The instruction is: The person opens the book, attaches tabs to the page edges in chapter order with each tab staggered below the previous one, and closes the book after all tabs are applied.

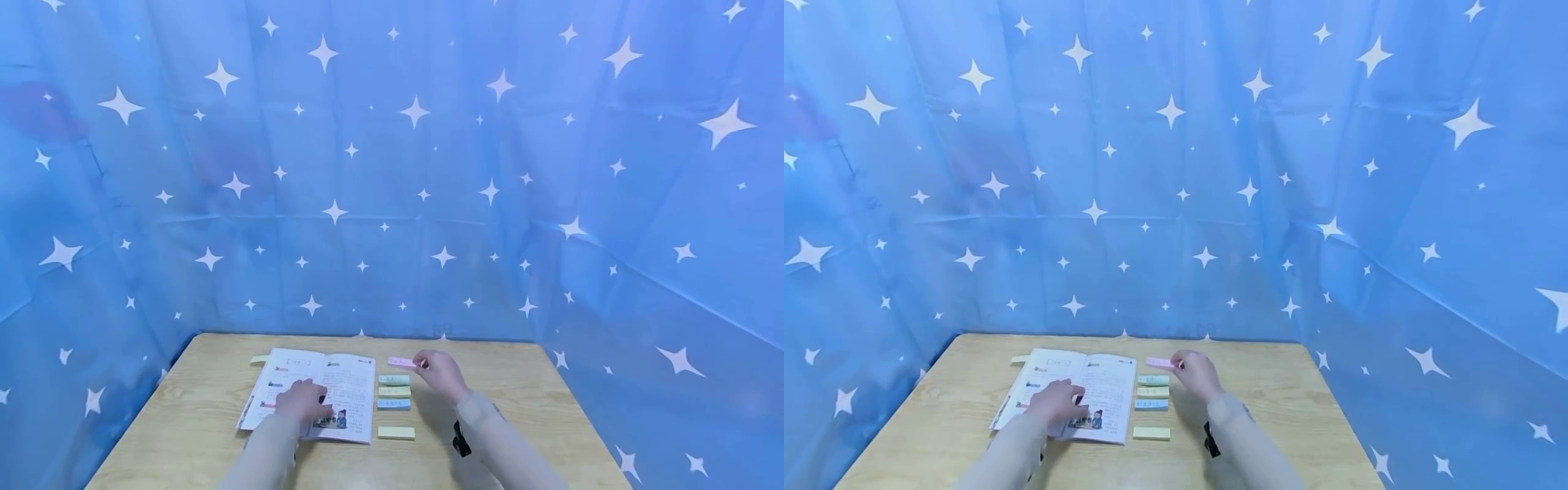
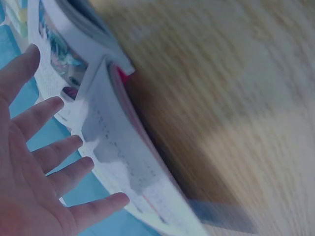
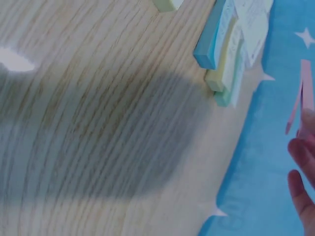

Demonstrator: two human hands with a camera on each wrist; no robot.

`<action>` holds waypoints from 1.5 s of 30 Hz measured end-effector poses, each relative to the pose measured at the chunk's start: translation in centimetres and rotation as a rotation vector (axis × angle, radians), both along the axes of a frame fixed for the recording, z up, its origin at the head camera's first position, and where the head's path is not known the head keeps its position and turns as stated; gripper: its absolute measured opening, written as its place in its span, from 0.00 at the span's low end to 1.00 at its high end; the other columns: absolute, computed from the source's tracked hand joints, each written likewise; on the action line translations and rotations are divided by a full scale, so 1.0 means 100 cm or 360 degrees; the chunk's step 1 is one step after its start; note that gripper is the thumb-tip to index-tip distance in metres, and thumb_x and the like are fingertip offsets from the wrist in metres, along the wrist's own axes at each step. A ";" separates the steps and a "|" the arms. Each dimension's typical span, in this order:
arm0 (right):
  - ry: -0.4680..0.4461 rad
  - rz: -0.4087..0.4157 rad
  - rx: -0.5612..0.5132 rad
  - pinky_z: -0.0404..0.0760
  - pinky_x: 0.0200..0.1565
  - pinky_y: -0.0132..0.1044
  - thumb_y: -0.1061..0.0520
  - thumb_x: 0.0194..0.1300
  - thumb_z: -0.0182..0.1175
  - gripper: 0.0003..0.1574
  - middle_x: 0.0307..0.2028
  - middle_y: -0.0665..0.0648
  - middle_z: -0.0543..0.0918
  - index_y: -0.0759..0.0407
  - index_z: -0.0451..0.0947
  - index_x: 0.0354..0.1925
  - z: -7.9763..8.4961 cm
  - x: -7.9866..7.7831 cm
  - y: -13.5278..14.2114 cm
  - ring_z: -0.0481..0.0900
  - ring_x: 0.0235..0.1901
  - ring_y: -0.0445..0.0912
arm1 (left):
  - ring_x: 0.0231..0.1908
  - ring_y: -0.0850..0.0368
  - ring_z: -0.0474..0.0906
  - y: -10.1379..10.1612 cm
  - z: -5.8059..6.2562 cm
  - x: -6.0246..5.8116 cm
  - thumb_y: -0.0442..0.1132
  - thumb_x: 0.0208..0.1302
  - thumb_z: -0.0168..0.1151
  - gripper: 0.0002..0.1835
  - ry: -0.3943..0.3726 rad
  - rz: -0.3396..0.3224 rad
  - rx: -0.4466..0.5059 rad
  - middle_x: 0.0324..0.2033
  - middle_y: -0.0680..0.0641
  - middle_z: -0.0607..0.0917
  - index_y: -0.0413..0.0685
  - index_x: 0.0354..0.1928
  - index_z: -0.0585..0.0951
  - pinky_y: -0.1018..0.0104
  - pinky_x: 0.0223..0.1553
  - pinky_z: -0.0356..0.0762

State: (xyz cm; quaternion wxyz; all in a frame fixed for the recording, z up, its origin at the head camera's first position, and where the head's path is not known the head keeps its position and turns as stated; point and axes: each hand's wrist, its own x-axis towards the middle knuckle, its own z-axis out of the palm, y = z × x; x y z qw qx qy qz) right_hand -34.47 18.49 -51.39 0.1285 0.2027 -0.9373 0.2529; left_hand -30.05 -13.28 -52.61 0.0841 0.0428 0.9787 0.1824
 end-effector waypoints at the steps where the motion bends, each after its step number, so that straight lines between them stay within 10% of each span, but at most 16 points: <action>1: 0.0020 0.0007 0.0009 0.80 0.32 0.34 0.63 0.60 0.66 0.05 0.33 0.52 0.85 0.58 0.83 0.37 0.002 0.000 -0.001 0.80 0.30 0.42 | 0.58 0.36 0.70 -0.001 0.003 -0.002 0.54 0.51 0.72 0.27 0.0010 -0.0005 0.0008 0.54 0.41 0.80 0.51 0.53 0.84 0.31 0.52 0.67; 19: 0.0124 0.0172 0.0135 0.81 0.35 0.33 0.59 0.62 0.66 0.07 0.36 0.49 0.86 0.54 0.84 0.41 0.037 0.007 -0.021 0.81 0.33 0.40 | 0.51 0.50 0.79 0.015 0.033 -0.033 0.52 0.57 0.70 0.24 0.0441 -0.0363 0.0264 0.47 0.49 0.85 0.49 0.53 0.83 0.51 0.53 0.77; 27: 0.0173 0.0240 0.0101 0.81 0.34 0.33 0.60 0.61 0.66 0.07 0.36 0.50 0.86 0.55 0.84 0.39 0.046 0.012 -0.030 0.82 0.32 0.41 | 0.55 0.50 0.76 0.033 0.044 -0.036 0.53 0.58 0.69 0.25 0.0429 -0.0378 0.0476 0.50 0.50 0.83 0.51 0.56 0.81 0.51 0.56 0.74; 45: 0.0144 0.0293 0.0118 0.77 0.31 0.29 0.59 0.61 0.66 0.08 0.36 0.50 0.86 0.54 0.84 0.41 0.047 0.018 -0.033 0.78 0.31 0.38 | 0.36 0.60 0.79 0.057 0.048 -0.039 0.49 0.57 0.72 0.10 0.0582 -0.0489 0.0335 0.33 0.58 0.84 0.55 0.38 0.87 0.60 0.41 0.79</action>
